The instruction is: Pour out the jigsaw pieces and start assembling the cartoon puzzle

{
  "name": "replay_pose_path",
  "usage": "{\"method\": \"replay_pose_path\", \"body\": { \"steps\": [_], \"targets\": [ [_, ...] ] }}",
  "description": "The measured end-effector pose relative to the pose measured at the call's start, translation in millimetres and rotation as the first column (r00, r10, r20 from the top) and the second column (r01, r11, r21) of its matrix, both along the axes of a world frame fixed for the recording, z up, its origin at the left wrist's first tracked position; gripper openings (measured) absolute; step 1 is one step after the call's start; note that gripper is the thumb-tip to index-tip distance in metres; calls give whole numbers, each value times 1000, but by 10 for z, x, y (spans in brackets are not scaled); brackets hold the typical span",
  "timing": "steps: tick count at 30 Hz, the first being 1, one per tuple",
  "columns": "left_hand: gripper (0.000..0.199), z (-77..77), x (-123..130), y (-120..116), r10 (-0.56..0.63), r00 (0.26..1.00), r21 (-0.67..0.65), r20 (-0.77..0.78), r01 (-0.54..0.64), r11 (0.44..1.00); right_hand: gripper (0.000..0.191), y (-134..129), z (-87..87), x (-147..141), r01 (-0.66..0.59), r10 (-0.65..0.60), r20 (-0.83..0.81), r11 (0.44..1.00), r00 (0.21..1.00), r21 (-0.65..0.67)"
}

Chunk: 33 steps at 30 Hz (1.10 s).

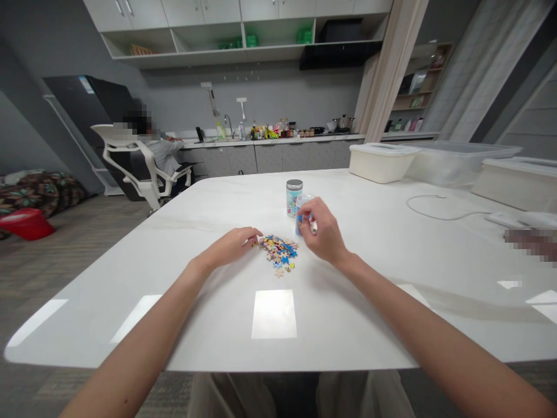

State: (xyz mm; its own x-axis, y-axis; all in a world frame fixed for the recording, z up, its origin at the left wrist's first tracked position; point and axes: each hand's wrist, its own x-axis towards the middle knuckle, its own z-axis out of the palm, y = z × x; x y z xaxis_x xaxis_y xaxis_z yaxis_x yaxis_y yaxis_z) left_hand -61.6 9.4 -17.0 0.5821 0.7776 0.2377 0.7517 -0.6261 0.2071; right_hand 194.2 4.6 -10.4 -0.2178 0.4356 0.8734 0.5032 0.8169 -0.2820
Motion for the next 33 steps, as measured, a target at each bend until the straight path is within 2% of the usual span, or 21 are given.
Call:
{"method": "replay_pose_path", "body": {
  "steps": [3,6,9,13,15,18,20,22,23,25,27,28,29,31,33],
  "targets": [
    [27,-31,18,10,-33,999,-1,27,33,999,28,11,-136,-64,-96,138,245,980,959,-177],
    [24,-68,21,28,-63,998,19,26,63,998,34,46,-300,-112,-74,195,359,943,913,-324],
    [24,-95,12,37,-79,997,66,12,78,995,34,69,-397,-118,19,169,394,902,904,-430],
    [25,-92,25,23,-105,994,79,-4,105,991,32,81,-440,-110,120,108,414,865,904,-488],
    [29,-81,43,12,-120,992,38,-28,121,992,30,71,-420,-119,100,113,394,872,912,-479],
    [30,-73,65,4,-152,987,-38,-42,151,988,31,30,-300,-133,32,70,268,934,961,-357],
    [29,-69,72,2,-164,986,-51,-35,162,985,32,12,-184,-118,84,-68,79,973,995,-217],
    [27,-56,78,-8,-152,988,-43,-28,150,988,36,38,-93,-72,216,-236,-127,964,963,-154],
    [27,-43,83,-18,-141,990,-40,-25,140,989,43,72,-71,-40,265,-298,-204,948,933,-175],
    [26,-8,98,-45,-134,991,-40,-16,133,990,65,175,-88,26,271,-357,-258,909,898,-316],
    [25,26,117,-73,-166,986,-46,6,166,985,79,286,-170,76,199,-372,-238,821,897,-535],
    [25,37,127,-85,-191,981,-50,20,192,980,80,328,-220,88,148,-347,-216,774,912,-616],
    [25,44,138,-94,-214,976,-54,36,216,975,77,356,-268,90,103,-307,-207,751,929,-652],
    [26,41,158,-104,-238,969,-60,68,242,968,65,365,-336,68,53,-227,-187,758,956,-651],
    [28,22,172,-106,-207,974,-56,94,213,976,57,327,-352,28,38,-182,-170,782,968,-623]
  ]
}}
